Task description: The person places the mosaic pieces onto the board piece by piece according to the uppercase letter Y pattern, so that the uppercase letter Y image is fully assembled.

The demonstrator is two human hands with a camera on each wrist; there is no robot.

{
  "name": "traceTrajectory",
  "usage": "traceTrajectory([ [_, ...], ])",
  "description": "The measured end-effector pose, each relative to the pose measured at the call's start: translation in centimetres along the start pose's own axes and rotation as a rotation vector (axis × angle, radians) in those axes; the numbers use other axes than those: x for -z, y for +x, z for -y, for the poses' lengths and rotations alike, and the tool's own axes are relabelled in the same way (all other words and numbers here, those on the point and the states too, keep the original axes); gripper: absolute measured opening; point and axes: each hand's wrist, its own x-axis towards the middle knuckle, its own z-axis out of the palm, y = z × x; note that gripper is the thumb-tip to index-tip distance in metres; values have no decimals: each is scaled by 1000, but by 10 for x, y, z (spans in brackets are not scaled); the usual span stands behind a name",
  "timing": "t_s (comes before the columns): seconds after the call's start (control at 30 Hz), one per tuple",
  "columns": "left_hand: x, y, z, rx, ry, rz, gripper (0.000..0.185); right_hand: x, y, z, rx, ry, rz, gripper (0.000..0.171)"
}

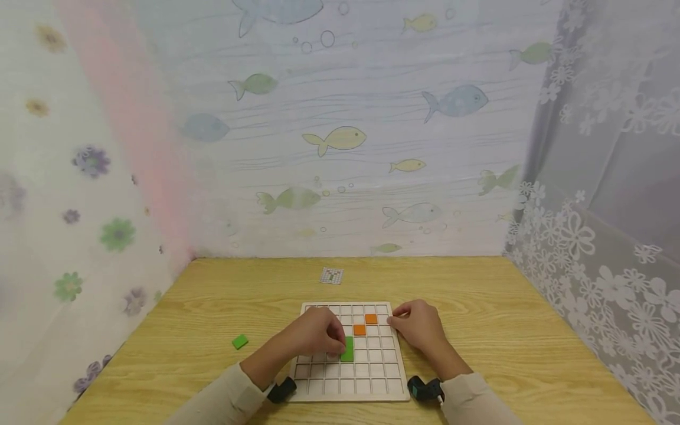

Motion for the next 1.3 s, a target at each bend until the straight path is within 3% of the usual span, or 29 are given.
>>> traceTrajectory([
  [1.17, 0, -1, -5, 19, 189, -23, 22, 1, -1, 0, 11, -1, -4, 18],
  [1.3, -1, -2, -6, 26, 175, -21, 23, 1, -1, 0, 7, 0, -1, 18],
])
